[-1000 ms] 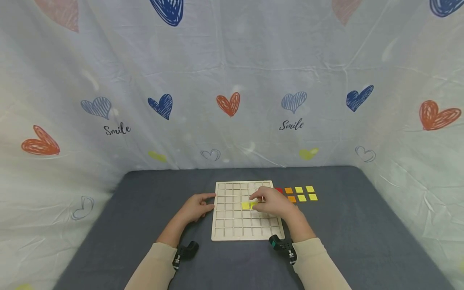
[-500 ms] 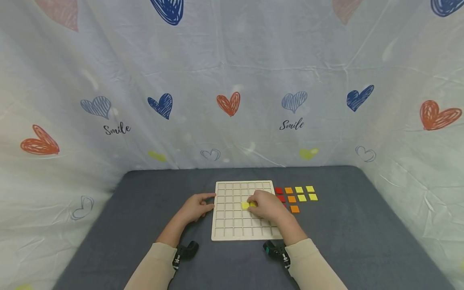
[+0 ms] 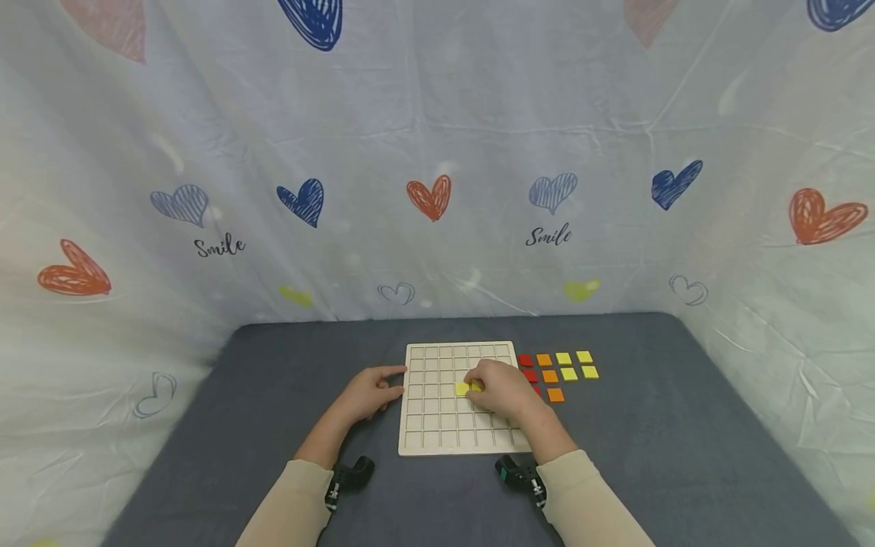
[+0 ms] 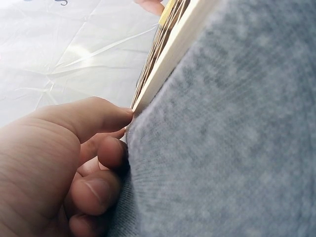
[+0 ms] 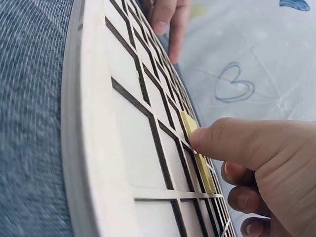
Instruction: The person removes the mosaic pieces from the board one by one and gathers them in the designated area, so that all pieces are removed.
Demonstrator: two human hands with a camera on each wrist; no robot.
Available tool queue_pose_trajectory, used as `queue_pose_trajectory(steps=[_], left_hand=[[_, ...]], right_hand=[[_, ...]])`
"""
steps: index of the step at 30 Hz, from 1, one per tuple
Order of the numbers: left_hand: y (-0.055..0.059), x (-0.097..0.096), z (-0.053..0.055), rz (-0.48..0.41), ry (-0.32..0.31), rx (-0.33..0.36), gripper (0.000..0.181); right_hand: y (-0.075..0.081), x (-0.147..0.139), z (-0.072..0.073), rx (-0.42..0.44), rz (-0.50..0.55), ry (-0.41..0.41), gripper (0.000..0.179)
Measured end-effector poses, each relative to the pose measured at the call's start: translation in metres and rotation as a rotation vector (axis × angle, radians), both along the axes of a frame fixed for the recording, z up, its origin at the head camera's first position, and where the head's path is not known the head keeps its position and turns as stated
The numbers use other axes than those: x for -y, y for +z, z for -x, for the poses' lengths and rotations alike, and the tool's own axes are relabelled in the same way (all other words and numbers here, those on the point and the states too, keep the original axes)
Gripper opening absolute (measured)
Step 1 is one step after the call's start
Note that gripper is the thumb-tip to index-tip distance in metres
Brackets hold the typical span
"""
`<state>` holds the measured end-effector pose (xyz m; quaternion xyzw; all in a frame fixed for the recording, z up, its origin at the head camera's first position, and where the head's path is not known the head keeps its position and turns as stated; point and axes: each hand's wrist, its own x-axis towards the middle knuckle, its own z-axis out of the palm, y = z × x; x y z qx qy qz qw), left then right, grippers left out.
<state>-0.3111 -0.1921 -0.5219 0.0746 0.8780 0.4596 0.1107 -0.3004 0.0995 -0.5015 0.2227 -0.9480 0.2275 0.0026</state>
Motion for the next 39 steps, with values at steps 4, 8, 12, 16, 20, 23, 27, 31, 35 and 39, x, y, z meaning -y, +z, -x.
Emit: queue_pose_trajectory(steps=[4, 8, 12, 16, 20, 23, 27, 31, 35, 39], left_hand=[[0.000, 0.000, -0.001, -0.010, -0.010, -0.007, 0.048], [0.001, 0.000, -0.001, -0.013, -0.015, -0.008, 0.048], [0.001, 0.000, -0.001, -0.008, -0.015, -0.009, 0.048], [0.000, -0.001, 0.000, 0.003, -0.011, -0.014, 0.048], [-0.001, 0.000, 0.000, 0.005, -0.008, -0.014, 0.048], [-0.001, 0.000, -0.001, -0.004, -0.009, -0.008, 0.048], [-0.001, 0.000, -0.001, -0.011, -0.010, -0.003, 0.048], [-0.001, 0.001, 0.000, -0.009, -0.006, -0.003, 0.048], [-0.001, 0.001, -0.001, -0.012, -0.005, -0.002, 0.047], [-0.001, 0.001, -0.001, -0.015, -0.008, -0.003, 0.047]], right_hand=[[0.001, 0.000, 0.000, -0.030, -0.013, -0.001, 0.021], [0.004, 0.000, -0.002, -0.030, -0.008, -0.006, 0.022], [0.013, -0.003, -0.005, -0.012, 0.020, -0.023, 0.024], [0.022, -0.009, -0.006, -0.010, 0.072, -0.044, 0.023], [0.030, -0.019, -0.007, -0.008, 0.118, -0.054, 0.024], [0.035, -0.029, -0.006, -0.002, 0.138, -0.068, 0.024], [0.041, -0.041, -0.005, 0.014, 0.156, -0.098, 0.023], [0.047, -0.054, -0.005, 0.031, 0.170, -0.140, 0.025], [0.051, -0.069, -0.006, 0.064, 0.208, -0.168, 0.027], [0.053, -0.083, -0.006, 0.101, 0.237, -0.194, 0.026]])
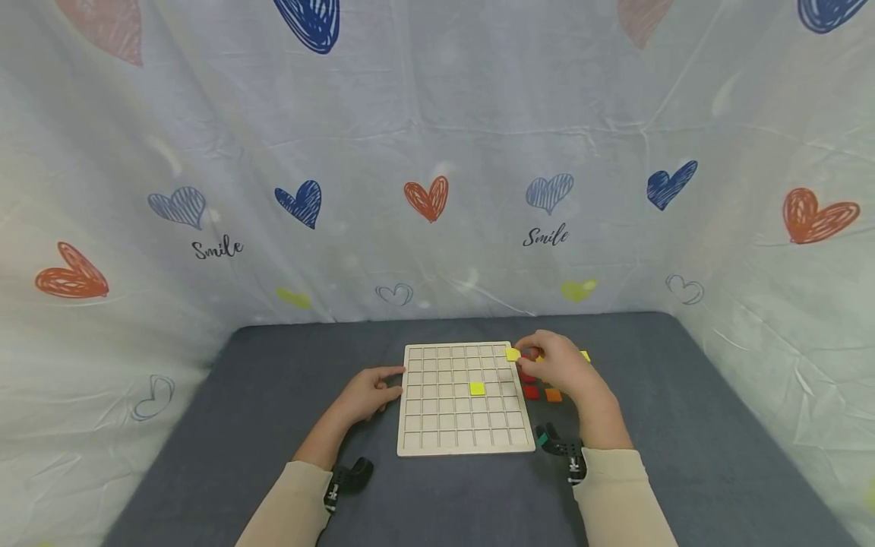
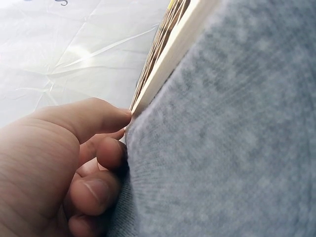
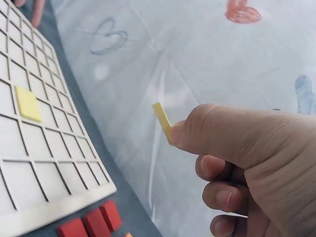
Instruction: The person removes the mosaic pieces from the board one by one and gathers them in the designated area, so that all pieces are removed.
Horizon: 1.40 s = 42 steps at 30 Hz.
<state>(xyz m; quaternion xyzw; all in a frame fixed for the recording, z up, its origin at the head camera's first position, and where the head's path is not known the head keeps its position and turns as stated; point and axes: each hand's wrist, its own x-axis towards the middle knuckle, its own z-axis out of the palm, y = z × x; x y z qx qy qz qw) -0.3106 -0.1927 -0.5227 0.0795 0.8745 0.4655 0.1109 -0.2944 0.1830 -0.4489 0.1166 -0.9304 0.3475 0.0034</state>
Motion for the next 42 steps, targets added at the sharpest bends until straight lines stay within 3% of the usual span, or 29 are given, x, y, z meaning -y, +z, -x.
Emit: queue_pose_trajectory(steps=[14, 25, 37, 40, 42], left_hand=[[-0.001, -0.003, 0.002, 0.002, 0.009, -0.017, 0.046], [-0.004, -0.005, 0.002, 0.017, 0.019, -0.010, 0.046], [-0.009, -0.001, 0.004, 0.024, 0.030, -0.008, 0.047], [-0.008, -0.001, 0.003, 0.020, 0.026, -0.020, 0.047], [-0.007, -0.002, 0.003, 0.015, 0.021, -0.032, 0.047]], right_hand=[[-0.003, -0.043, 0.001, 0.057, -0.007, -0.112, 0.027], [-0.015, -0.064, -0.004, 0.091, -0.063, -0.110, 0.030], [-0.026, -0.092, -0.013, 0.064, -0.199, 0.008, 0.022], [-0.031, -0.092, -0.014, 0.050, -0.257, 0.062, 0.006], [-0.034, -0.091, -0.015, 0.025, -0.304, 0.110, 0.014]])
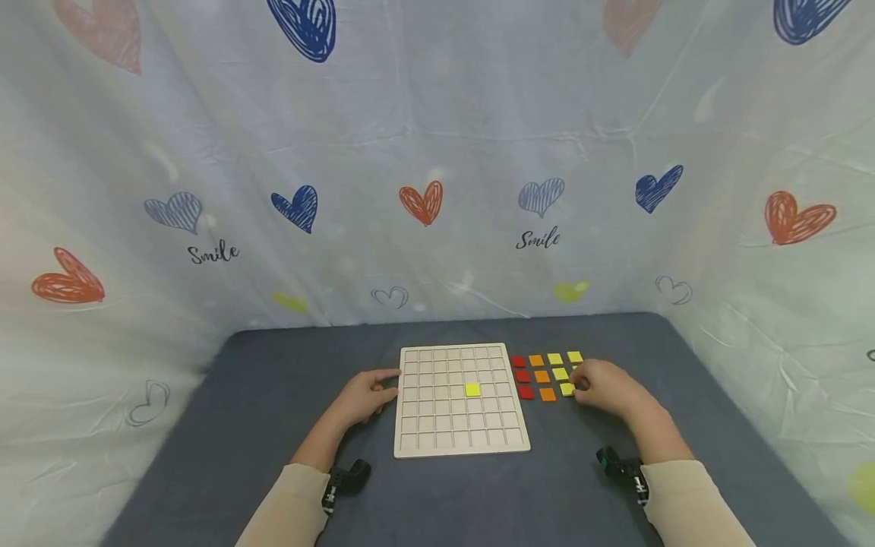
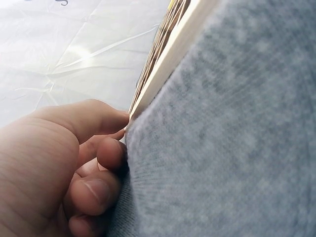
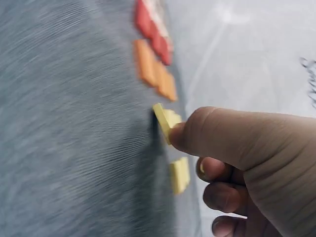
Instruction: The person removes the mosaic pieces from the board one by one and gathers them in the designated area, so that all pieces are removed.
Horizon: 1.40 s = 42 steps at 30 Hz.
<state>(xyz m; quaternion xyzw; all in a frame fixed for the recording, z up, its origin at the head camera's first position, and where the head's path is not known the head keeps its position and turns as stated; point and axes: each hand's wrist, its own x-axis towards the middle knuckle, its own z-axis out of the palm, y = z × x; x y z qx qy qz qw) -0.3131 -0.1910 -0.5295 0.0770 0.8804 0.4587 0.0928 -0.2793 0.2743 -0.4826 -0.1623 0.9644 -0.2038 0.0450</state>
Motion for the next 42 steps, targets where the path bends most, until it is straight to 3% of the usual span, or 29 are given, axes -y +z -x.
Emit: queue_pose_trajectory(steps=[2, 13, 19, 29, 42], left_hand=[[0.001, 0.000, -0.001, -0.007, -0.003, -0.003, 0.047], [0.006, -0.001, -0.002, -0.009, -0.011, 0.003, 0.046], [0.005, -0.001, -0.002, -0.001, -0.005, -0.006, 0.045], [0.004, 0.000, -0.002, -0.010, -0.009, -0.003, 0.048], [0.006, 0.000, -0.002, -0.003, -0.010, 0.004, 0.052]], right_hand=[[-0.002, 0.002, 0.000, -0.022, -0.046, 0.041, 0.022], [-0.005, 0.003, -0.002, -0.083, -0.139, 0.060, 0.007], [0.000, 0.005, -0.002, -0.111, -0.091, 0.040, 0.016], [0.024, 0.025, 0.002, -0.147, 0.007, -0.004, 0.031], [0.031, 0.069, 0.017, -0.156, 0.154, 0.077, 0.039]])
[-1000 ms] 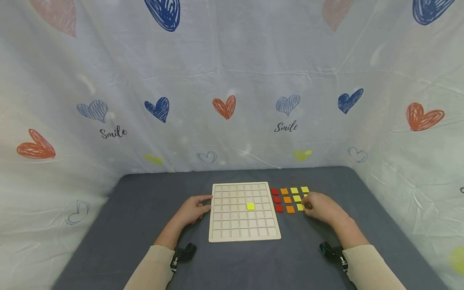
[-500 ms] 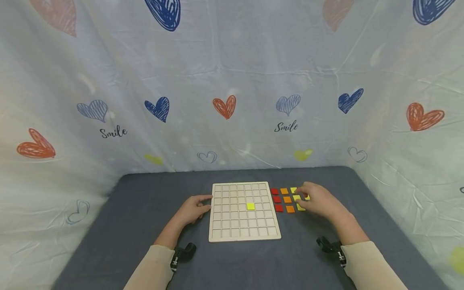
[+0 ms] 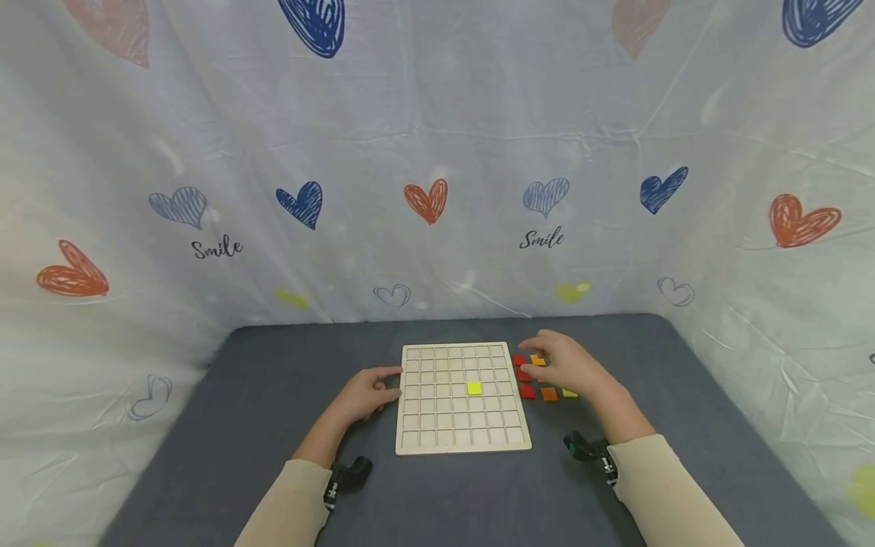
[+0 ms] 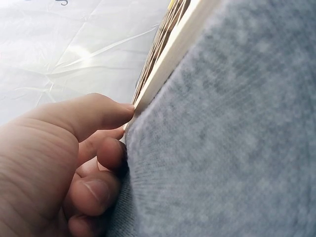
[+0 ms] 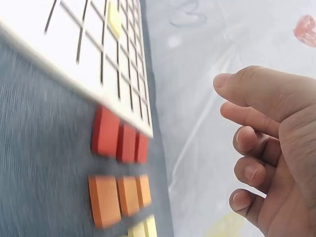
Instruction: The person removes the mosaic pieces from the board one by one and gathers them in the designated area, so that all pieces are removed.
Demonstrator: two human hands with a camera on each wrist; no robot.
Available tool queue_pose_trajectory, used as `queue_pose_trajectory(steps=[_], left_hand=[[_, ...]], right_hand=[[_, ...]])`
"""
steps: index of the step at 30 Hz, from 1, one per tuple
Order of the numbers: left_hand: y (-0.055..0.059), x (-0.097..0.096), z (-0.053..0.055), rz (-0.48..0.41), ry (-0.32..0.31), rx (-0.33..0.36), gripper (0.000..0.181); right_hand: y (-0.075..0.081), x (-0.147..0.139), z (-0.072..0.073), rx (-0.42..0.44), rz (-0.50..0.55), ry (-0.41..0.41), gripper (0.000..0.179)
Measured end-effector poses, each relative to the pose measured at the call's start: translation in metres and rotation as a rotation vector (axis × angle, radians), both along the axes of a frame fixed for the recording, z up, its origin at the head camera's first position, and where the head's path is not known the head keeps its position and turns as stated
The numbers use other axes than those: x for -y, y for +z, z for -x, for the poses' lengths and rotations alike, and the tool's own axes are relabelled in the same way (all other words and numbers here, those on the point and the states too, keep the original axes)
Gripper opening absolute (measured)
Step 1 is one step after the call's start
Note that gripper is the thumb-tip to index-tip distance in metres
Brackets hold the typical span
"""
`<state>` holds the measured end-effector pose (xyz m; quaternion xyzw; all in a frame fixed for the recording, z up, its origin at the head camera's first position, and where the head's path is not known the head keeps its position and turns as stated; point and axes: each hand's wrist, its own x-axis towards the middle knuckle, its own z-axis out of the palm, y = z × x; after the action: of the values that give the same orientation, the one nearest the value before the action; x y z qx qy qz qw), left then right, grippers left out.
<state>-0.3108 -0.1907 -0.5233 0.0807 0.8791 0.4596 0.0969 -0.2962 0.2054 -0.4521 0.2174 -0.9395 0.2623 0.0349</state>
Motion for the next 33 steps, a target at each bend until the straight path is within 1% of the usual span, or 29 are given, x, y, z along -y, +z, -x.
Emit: queue_pose_trajectory(steps=[3, 7, 13, 18, 23, 28, 30, 33], left_hand=[[0.000, 0.000, 0.001, 0.004, 0.002, -0.001, 0.052], [-0.001, 0.001, 0.002, 0.011, 0.002, -0.005, 0.052], [-0.001, 0.000, 0.003, 0.014, 0.007, -0.006, 0.052], [0.000, 0.000, 0.004, 0.021, 0.010, -0.004, 0.052], [0.000, 0.000, 0.003, 0.014, 0.003, -0.008, 0.051], [-0.001, 0.001, 0.003, 0.011, 0.000, 0.000, 0.052], [-0.001, 0.001, 0.003, 0.010, -0.002, 0.007, 0.052], [-0.002, 0.002, 0.002, 0.001, -0.003, 0.019, 0.052]], right_hand=[[-0.001, 0.013, 0.003, -0.003, 0.007, 0.042, 0.038], [-0.005, 0.031, 0.005, 0.028, 0.004, 0.075, 0.040], [-0.016, 0.050, 0.009, 0.087, 0.003, 0.104, 0.039], [-0.024, 0.065, 0.008, 0.130, -0.033, 0.119, 0.037], [-0.033, 0.074, 0.007, 0.151, -0.070, 0.089, 0.035], [-0.041, 0.080, 0.004, 0.124, -0.123, 0.037, 0.025], [-0.042, 0.081, 0.003, 0.109, -0.129, 0.025, 0.021], [-0.043, 0.082, 0.002, 0.100, -0.110, 0.013, 0.018]])
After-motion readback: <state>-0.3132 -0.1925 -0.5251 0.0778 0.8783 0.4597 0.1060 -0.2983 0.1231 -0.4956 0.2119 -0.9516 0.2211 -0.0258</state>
